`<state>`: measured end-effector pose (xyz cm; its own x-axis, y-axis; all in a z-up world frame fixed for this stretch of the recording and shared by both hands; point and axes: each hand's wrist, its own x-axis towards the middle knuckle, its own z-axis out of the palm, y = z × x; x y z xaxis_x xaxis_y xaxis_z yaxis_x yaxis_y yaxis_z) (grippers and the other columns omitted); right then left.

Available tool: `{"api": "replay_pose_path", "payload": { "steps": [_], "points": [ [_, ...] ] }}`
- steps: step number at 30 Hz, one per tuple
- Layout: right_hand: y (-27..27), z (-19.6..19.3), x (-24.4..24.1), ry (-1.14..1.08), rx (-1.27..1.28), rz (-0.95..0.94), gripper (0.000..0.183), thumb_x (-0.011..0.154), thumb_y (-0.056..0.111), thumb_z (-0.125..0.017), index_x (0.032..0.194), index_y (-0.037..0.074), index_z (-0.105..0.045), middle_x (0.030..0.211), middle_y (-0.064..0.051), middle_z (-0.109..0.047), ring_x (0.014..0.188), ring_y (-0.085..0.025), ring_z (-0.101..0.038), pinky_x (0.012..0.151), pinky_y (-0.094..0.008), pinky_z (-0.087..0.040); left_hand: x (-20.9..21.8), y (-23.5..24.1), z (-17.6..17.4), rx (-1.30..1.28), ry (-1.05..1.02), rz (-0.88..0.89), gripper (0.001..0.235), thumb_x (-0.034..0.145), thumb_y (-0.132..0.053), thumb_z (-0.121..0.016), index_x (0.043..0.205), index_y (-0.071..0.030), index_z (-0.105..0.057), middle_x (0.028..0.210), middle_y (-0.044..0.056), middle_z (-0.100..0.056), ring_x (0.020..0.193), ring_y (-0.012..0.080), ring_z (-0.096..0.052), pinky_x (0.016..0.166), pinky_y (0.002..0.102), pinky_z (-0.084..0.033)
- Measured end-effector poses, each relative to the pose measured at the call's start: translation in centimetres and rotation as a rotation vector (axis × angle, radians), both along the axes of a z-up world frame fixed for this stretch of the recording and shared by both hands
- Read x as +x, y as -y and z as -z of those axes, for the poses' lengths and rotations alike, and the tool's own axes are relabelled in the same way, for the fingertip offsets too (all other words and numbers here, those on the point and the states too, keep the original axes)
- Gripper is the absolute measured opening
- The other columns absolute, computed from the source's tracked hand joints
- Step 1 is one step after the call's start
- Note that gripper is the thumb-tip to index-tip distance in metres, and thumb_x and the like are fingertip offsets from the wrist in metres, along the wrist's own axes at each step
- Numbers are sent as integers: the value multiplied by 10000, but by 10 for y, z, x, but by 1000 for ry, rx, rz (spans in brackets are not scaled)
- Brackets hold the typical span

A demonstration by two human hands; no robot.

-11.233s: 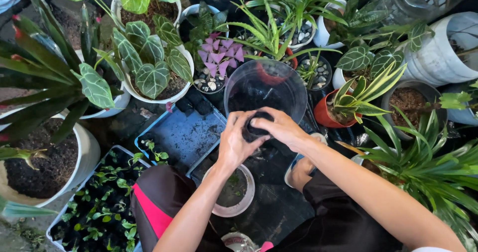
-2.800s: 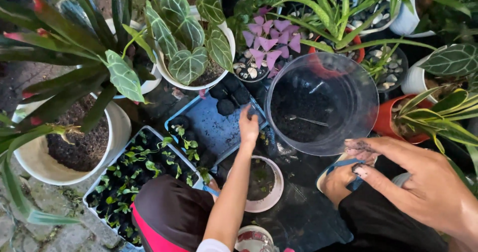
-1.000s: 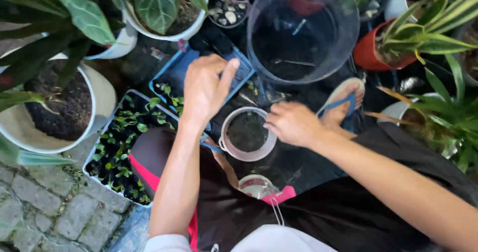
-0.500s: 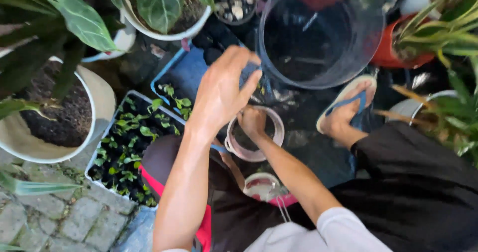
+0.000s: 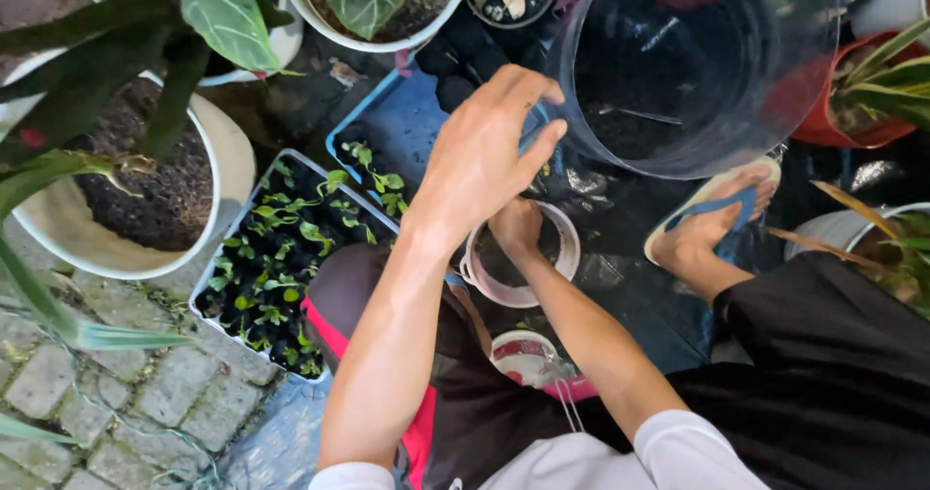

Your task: The person is planting seedlings into small black pots, using a spoon to fill the pots with soil from a larger container.

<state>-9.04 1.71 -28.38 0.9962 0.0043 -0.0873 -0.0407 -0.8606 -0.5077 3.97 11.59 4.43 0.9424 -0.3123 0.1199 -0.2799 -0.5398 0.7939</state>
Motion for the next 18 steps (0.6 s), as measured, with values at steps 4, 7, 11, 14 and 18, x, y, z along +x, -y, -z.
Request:
{"api": "replay_pose_path", "payload": {
  "steps": [4,7,11,14,18],
  "points": [
    [16,-9,-3,-23,38,-3,247,758,228,-765,728,-9,-705,704,-180,-695,585,-413,-633,606,-474,-506,-2,1,4,15,2,-25,229,871,-134,-692,1087,-99,-624,1059,55,-626,894,297,-666,780,404,-527],
    [13,-36,0,-22,300,29,187,753,124,-778,728,23,-622,699,-64,-609,580,-256,-570,583,-367,-474,-2,-1,4,28,15,-30,241,873,-128,-699,1097,-97,-616,1058,54,-614,892,286,-656,787,401,-521],
    [17,-51,-4,86,354,-46,231,792,78,-741,1012,21,-698,911,-68,-663,784,-247,-629,703,-338,-500,-3,-2,9,55,24,-19,243,877,-139,-703,1100,-99,-615,1046,65,-614,855,298,-658,763,416,-526],
    [23,-62,-11,116,369,-72,218,791,45,-732,1001,31,-676,931,-73,-661,850,-250,-630,771,-335,-512,-5,-6,11,59,31,-23,234,881,-142,-700,1094,-105,-612,1023,63,-607,851,299,-650,764,419,-517],
    [36,-70,-15,120,429,-93,258,787,28,-730,1038,9,-672,1050,-103,-688,950,-272,-660,858,-338,-524,-2,-9,12,69,33,-27,216,860,-120,-715,1058,-107,-630,1007,61,-607,842,295,-652,750,411,-517]
  ]
}}
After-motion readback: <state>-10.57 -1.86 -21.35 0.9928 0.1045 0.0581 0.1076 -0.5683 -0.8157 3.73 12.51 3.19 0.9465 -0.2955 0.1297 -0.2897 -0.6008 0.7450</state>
